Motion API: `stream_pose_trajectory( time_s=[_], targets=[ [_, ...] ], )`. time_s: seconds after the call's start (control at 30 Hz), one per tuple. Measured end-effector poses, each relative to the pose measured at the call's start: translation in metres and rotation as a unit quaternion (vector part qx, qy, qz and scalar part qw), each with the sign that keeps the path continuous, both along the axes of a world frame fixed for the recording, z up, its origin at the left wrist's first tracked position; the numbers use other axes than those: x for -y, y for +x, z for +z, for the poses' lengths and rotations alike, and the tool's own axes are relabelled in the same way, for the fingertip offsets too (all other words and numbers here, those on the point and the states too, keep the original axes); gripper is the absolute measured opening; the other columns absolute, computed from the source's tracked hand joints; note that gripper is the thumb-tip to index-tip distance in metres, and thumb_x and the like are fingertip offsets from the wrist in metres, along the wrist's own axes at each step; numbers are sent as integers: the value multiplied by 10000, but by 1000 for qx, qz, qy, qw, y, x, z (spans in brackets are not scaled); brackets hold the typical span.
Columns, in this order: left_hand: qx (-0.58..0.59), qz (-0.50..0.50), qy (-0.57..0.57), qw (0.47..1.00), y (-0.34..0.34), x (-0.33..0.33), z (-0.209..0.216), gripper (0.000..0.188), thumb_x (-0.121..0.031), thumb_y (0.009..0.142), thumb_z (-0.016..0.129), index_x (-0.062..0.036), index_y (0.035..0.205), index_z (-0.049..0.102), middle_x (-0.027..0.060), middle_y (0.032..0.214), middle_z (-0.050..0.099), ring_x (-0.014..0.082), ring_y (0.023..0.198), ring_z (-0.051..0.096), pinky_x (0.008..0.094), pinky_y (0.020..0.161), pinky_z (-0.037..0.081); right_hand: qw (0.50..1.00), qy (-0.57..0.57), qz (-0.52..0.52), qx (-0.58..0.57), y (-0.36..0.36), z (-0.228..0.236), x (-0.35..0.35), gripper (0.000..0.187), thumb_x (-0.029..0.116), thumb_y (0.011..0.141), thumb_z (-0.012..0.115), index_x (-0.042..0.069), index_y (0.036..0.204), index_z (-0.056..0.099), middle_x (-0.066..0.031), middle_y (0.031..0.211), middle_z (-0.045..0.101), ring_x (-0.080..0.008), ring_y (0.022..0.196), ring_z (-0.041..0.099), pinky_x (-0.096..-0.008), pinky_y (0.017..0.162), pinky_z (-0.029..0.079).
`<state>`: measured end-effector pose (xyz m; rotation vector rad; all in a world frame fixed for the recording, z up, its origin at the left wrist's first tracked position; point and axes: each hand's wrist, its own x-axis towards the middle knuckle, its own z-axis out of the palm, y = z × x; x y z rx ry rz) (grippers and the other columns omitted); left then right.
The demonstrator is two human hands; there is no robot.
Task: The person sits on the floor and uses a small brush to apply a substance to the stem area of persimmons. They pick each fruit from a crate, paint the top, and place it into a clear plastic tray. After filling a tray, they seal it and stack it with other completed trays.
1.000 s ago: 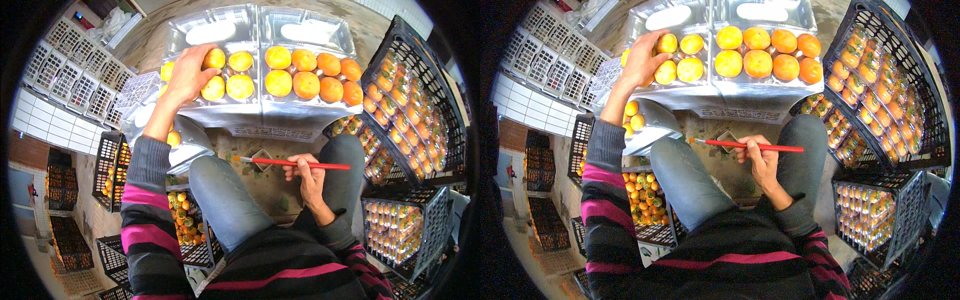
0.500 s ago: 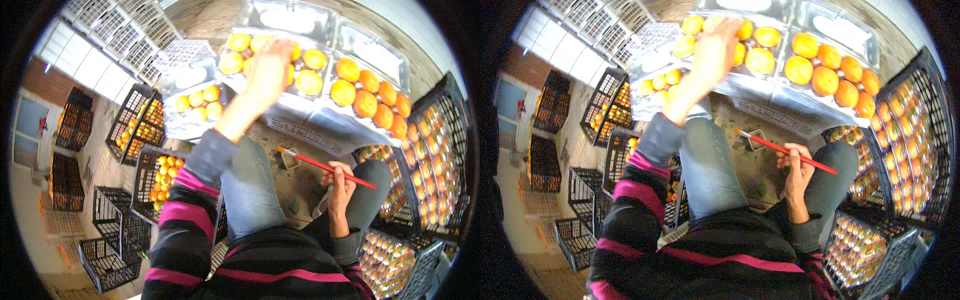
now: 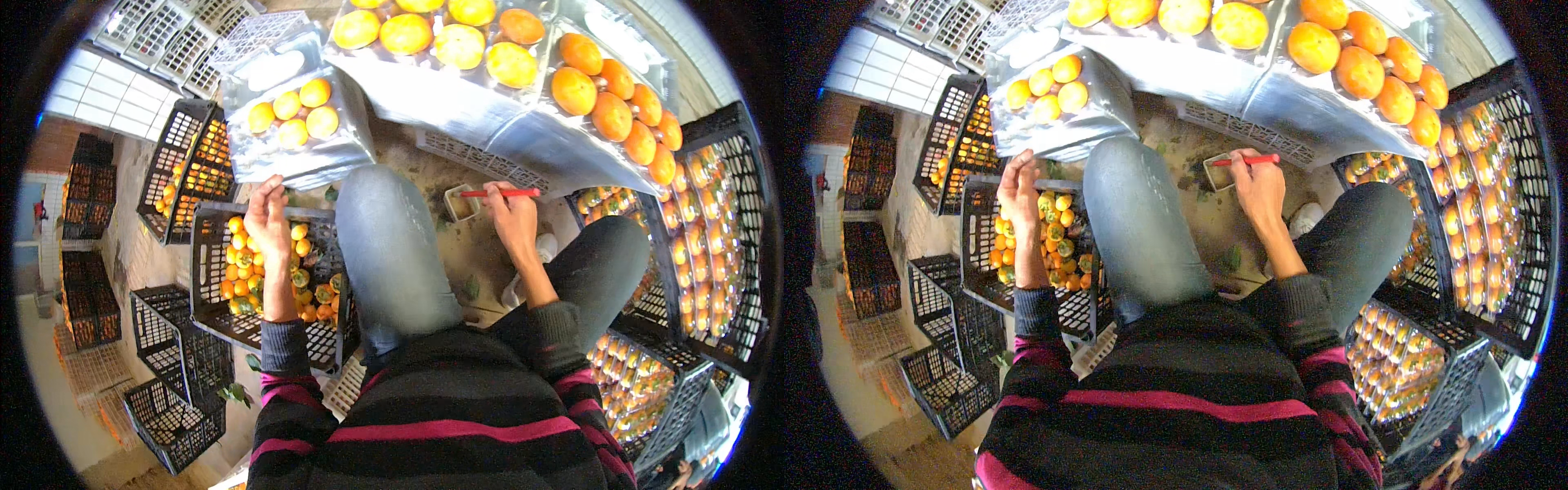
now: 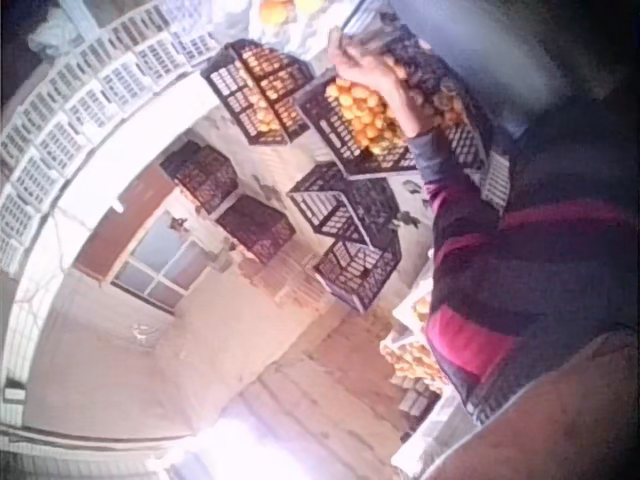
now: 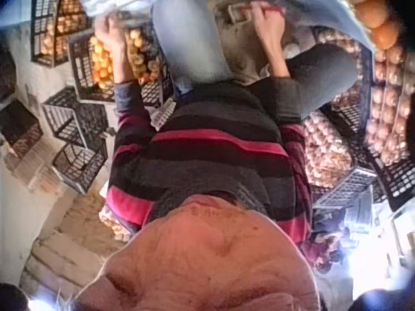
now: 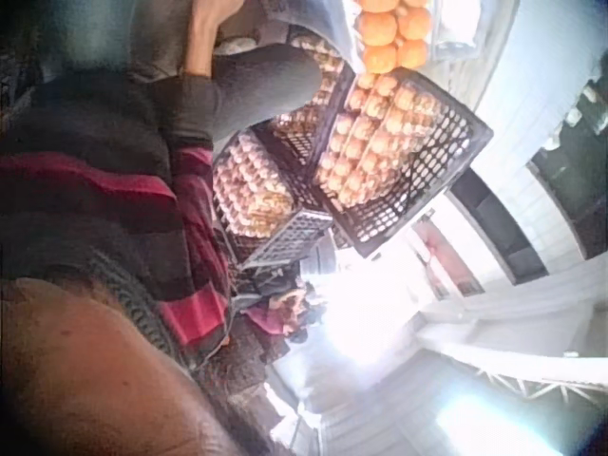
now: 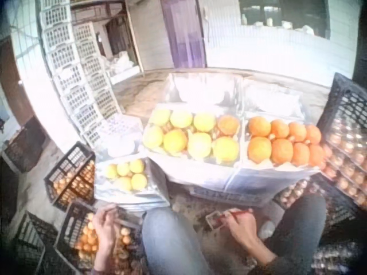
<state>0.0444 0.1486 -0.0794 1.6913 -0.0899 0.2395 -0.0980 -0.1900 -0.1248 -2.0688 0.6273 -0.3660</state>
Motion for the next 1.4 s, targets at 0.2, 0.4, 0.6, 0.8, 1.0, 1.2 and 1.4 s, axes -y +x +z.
stream_pose_trajectory(
  time_s=[0.2, 0.4, 0.6, 0.8, 1.0, 1.2, 1.4],
  targets=[
    [-60, 106, 10, 992, -14, -92, -32, 204, -34, 874, 483, -2, 1022, 619, 50, 912, 608, 106, 785, 570, 224, 659, 488, 997, -58, 23, -55, 13, -92, 3, 290, 307, 863, 521, 56, 941, 642, -124, 709, 620, -253, 653, 609, -350, 603, 468],
    [-162, 192, 51, 967, -32, -189, -72, 219, -65, 889, 481, -29, 1065, 606, 36, 1015, 618, 134, 829, 595, 259, 674, 514, 990, 125, 0, -70, 5, -133, -12, 290, 268, 893, 525, 38, 1047, 612, -30, 765, 601, -113, 607, 563, -266, 526, 465],
    [-253, 149, 72, 953, -52, -199, -108, 173, -78, 856, 518, -35, 954, 654, 5, 774, 584, 77, 646, 526, 200, 546, 444, 978, 196, 41, -52, -4, -150, -6, 281, 273, 890, 544, 87, 1089, 611, -29, 871, 611, -105, 617, 545, -239, 518, 468],
    [-303, 19, 249, 920, -64, -203, -157, 223, -192, 855, 554, -23, 963, 651, 35, 723, 613, 117, 621, 567, 257, 553, 457, 997, 68, 36, -18, -4, -167, 7, 236, 244, 888, 564, 51, 1013, 616, -32, 856, 611, -86, 624, 533, -224, 511, 447],
    [-310, -56, 418, 852, -64, -152, -135, 324, -313, 785, 581, -53, 965, 655, 157, 867, 655, 313, 830, 625, 389, 747, 480, 982, 170, -78, 39, 2, -133, 4, 269, 281, 886, 566, 19, 902, 621, -24, 694, 573, -68, 570, 483, -225, 479, 375],
    [-243, -170, 491, 819, -69, -147, -206, 261, -247, 800, 537, -54, 939, 645, 182, 887, 636, 365, 834, 598, 440, 740, 473, 985, 159, -43, 56, 3, -126, 0, 282, 280, 895, 551, 6, 934, 607, -23, 703, 573, -76, 567, 487, -224, 475, 389],
    [-277, -219, 522, 777, -98, -114, -268, 352, -102, 790, 506, -98, 1139, 557, 177, 1031, 603, 355, 1005, 534, 439, 813, 461, 983, 170, -30, 57, -2, -125, 4, 260, 253, 889, 567, 4, 962, 575, -21, 727, 561, -58, 579, 479, -185, 470, 377]
  ],
)
